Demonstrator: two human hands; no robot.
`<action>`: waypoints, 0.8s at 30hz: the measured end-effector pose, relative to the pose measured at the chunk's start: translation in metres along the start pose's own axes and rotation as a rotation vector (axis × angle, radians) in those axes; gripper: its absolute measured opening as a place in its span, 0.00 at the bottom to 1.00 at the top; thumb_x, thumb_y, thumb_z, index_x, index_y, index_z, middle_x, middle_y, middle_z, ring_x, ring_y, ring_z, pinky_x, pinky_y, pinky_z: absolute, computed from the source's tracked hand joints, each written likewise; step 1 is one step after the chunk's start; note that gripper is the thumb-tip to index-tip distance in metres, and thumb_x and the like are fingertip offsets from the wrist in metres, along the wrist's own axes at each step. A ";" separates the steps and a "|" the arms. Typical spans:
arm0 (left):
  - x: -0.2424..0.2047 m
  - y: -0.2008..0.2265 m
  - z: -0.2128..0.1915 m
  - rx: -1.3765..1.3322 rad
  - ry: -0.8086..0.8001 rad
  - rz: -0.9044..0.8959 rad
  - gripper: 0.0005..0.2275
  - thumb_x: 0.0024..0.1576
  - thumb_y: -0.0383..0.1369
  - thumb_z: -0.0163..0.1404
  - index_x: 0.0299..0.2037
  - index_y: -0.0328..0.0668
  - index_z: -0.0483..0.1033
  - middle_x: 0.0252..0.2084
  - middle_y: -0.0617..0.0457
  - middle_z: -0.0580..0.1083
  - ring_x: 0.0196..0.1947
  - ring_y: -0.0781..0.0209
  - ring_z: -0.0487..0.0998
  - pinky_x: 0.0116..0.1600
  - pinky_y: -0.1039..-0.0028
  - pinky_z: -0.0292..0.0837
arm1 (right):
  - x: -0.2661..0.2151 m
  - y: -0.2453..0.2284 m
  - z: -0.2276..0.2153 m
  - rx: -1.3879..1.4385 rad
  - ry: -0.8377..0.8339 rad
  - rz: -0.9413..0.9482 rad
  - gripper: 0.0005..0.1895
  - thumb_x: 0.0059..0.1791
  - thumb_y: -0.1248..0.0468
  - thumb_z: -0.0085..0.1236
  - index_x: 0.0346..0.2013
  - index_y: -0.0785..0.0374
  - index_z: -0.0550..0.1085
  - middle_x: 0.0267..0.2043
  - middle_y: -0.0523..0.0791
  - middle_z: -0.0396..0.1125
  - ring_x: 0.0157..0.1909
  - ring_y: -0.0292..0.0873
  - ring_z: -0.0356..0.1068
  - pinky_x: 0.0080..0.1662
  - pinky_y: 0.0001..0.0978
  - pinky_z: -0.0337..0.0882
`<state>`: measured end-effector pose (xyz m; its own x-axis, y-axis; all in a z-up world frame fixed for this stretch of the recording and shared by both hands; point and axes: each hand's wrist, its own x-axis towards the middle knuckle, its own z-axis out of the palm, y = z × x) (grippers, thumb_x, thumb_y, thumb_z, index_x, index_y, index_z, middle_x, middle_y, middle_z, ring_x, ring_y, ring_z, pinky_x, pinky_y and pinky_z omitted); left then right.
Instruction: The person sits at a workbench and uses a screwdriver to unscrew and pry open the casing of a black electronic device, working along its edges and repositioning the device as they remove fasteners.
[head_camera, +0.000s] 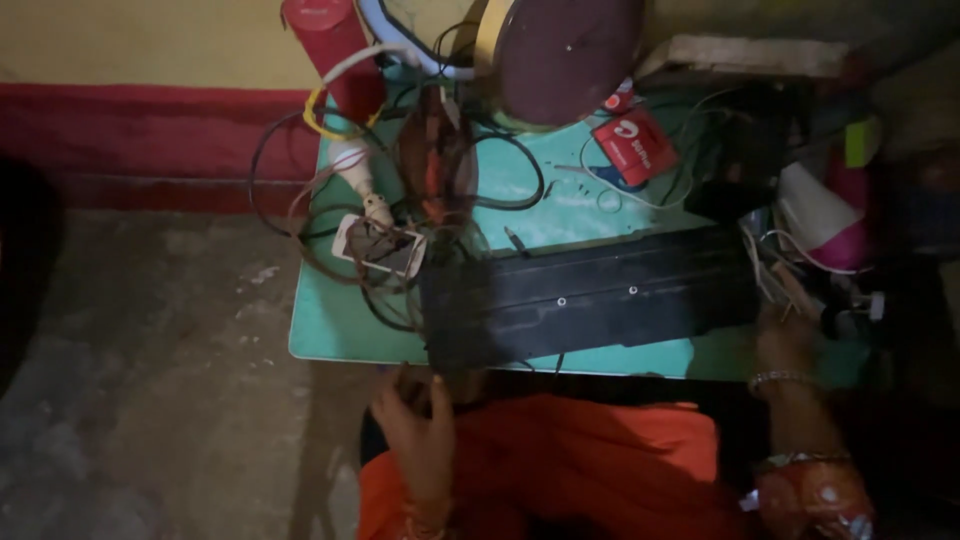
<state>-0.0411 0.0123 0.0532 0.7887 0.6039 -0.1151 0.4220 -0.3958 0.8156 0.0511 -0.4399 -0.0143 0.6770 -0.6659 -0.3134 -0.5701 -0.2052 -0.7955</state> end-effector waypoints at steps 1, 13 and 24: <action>0.011 -0.011 0.006 -0.003 0.005 0.005 0.22 0.57 0.34 0.56 0.58 0.31 0.69 0.53 0.35 0.69 0.49 0.44 0.74 0.48 0.60 0.76 | 0.012 0.007 0.000 0.006 -0.001 -0.005 0.22 0.56 0.63 0.45 0.66 0.59 0.68 0.52 0.50 0.68 0.46 0.49 0.70 0.42 0.40 0.71; 0.077 -0.070 0.034 0.096 -0.276 0.413 0.13 0.54 0.29 0.56 0.43 0.21 0.78 0.37 0.29 0.77 0.37 0.33 0.79 0.41 0.56 0.76 | 0.045 0.038 -0.036 -0.118 -0.227 -0.109 0.30 0.52 0.63 0.51 0.70 0.53 0.63 0.63 0.51 0.64 0.60 0.53 0.65 0.56 0.47 0.65; 0.048 -0.045 0.137 0.016 -0.349 0.525 0.20 0.51 0.31 0.63 0.52 0.29 0.75 0.48 0.30 0.76 0.50 0.31 0.74 0.54 0.54 0.70 | 0.136 0.146 -0.147 -0.445 0.188 0.195 0.24 0.59 0.46 0.52 0.62 0.57 0.72 0.48 0.56 0.70 0.38 0.61 0.72 0.34 0.53 0.73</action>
<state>0.0387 -0.0360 -0.0667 0.9908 0.0666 0.1178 -0.0561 -0.5900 0.8055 -0.0088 -0.6662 -0.0968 0.4667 -0.8309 -0.3029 -0.8477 -0.3227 -0.4210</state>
